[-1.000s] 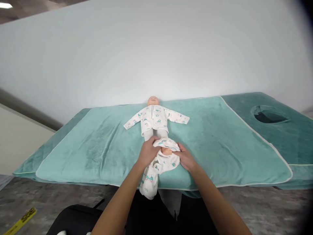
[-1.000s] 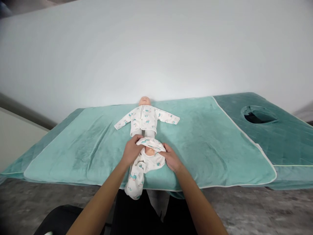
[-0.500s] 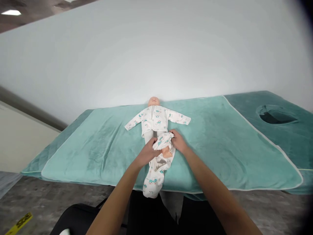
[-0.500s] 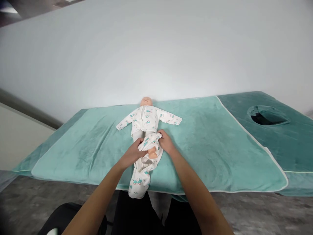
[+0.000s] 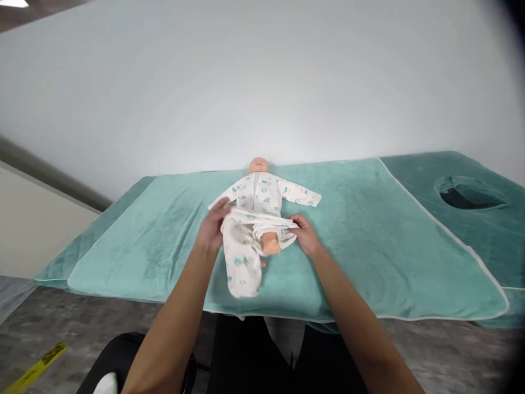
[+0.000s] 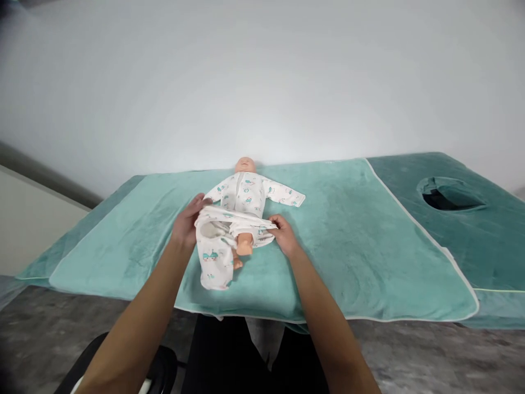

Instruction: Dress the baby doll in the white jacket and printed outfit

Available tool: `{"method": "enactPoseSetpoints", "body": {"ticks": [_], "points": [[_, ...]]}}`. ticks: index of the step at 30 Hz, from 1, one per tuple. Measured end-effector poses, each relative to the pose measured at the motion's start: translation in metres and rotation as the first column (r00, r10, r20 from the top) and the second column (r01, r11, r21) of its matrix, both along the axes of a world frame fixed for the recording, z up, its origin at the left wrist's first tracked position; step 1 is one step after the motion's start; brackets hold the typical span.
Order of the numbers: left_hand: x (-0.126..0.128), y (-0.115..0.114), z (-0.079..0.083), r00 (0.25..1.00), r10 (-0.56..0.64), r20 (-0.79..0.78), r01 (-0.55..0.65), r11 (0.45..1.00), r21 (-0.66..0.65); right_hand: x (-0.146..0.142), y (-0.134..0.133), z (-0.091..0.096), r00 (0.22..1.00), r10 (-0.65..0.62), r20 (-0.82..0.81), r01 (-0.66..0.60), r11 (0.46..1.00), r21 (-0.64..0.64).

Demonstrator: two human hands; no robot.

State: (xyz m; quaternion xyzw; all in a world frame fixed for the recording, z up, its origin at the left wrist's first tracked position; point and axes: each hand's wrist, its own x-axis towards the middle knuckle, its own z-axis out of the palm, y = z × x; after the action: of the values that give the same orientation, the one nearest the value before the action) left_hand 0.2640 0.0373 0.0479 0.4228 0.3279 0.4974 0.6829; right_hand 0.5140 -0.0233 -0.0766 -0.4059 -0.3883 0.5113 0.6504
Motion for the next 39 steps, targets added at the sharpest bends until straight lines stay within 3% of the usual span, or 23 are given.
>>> {"method": "enactPoseSetpoints", "body": {"ticks": [4, 10, 12, 15, 18, 21, 23, 25, 26, 28, 30, 32, 35, 37, 39], "points": [[0.004, 0.027, -0.025, 0.992, -0.098, 0.084, 0.103, 0.993, -0.062, -0.001, -0.002, 0.003, 0.998, -0.041, -0.052, 0.039, 0.999, -0.035], [0.021, 0.012, -0.063, 0.975, -0.052, 0.217, 0.082, 0.988, -0.133, -0.001, -0.001, -0.003, 0.990, -0.075, -0.122, 0.077, 0.997, 0.012], [0.020, 0.009, -0.074, 0.963, -0.042, 0.266, 0.085, 0.985, -0.150, 0.000, -0.002, 0.002, 0.993, -0.095, -0.069, 0.097, 0.995, 0.020], [0.016, 0.010, -0.090, 0.951, -0.012, 0.309, 0.061, 0.987, -0.149, -0.005, -0.003, 0.028, 0.974, -0.137, 0.182, 0.129, 0.990, 0.051], [0.012, 0.012, -0.101, 0.950, -0.045, 0.309, 0.086, 0.989, -0.120, -0.022, 0.001, 0.070, 0.893, -0.016, 0.451, 0.002, 0.999, 0.033], [0.012, 0.015, -0.106, 0.954, -0.115, 0.277, 0.142, 0.987, -0.077, -0.052, 0.006, 0.104, 0.679, 0.294, 0.672, -0.290, 0.949, -0.122], [0.013, 0.017, -0.105, 0.964, -0.107, 0.242, 0.126, 0.990, -0.066, -0.074, 0.007, 0.111, 0.507, 0.437, 0.743, -0.430, 0.875, -0.221], [0.015, 0.018, -0.104, 0.975, -0.080, 0.209, 0.097, 0.993, -0.073, -0.092, 0.004, 0.105, 0.437, 0.460, 0.773, -0.428, 0.862, -0.272], [0.015, 0.017, -0.104, 0.978, -0.076, 0.195, 0.093, 0.993, -0.079, -0.098, 0.002, 0.099, 0.457, 0.437, 0.774, -0.378, 0.884, -0.275], [0.015, 0.015, -0.103, 0.980, -0.088, 0.179, 0.105, 0.991, -0.085, -0.102, 0.001, 0.086, 0.598, 0.361, 0.715, -0.243, 0.932, -0.268], [0.014, 0.010, -0.101, 0.981, -0.112, 0.160, 0.128, 0.987, -0.095, -0.098, 0.004, 0.075, 0.815, 0.256, 0.519, -0.137, 0.957, -0.258], [0.013, 0.006, -0.097, 0.976, -0.181, 0.125, 0.194, 0.976, -0.099, -0.091, 0.010, 0.071, 0.961, 0.143, 0.236, -0.078, 0.961, -0.265], [0.011, 0.002, -0.089, 0.940, -0.338, 0.045, 0.340, 0.938, -0.061, -0.082, 0.018, 0.073, 0.994, 0.100, -0.050, -0.110, 0.952, -0.285], [0.009, 0.002, -0.086, 0.916, -0.402, 0.000, 0.402, 0.915, -0.041, -0.079, 0.018, 0.075, 0.983, 0.170, -0.075, -0.184, 0.942, -0.280], [0.007, 0.003, -0.090, 0.915, -0.404, 0.024, 0.404, 0.914, -0.044, -0.076, 0.016, 0.075, 0.962, 0.274, -0.002, -0.264, 0.927, -0.265]]}}
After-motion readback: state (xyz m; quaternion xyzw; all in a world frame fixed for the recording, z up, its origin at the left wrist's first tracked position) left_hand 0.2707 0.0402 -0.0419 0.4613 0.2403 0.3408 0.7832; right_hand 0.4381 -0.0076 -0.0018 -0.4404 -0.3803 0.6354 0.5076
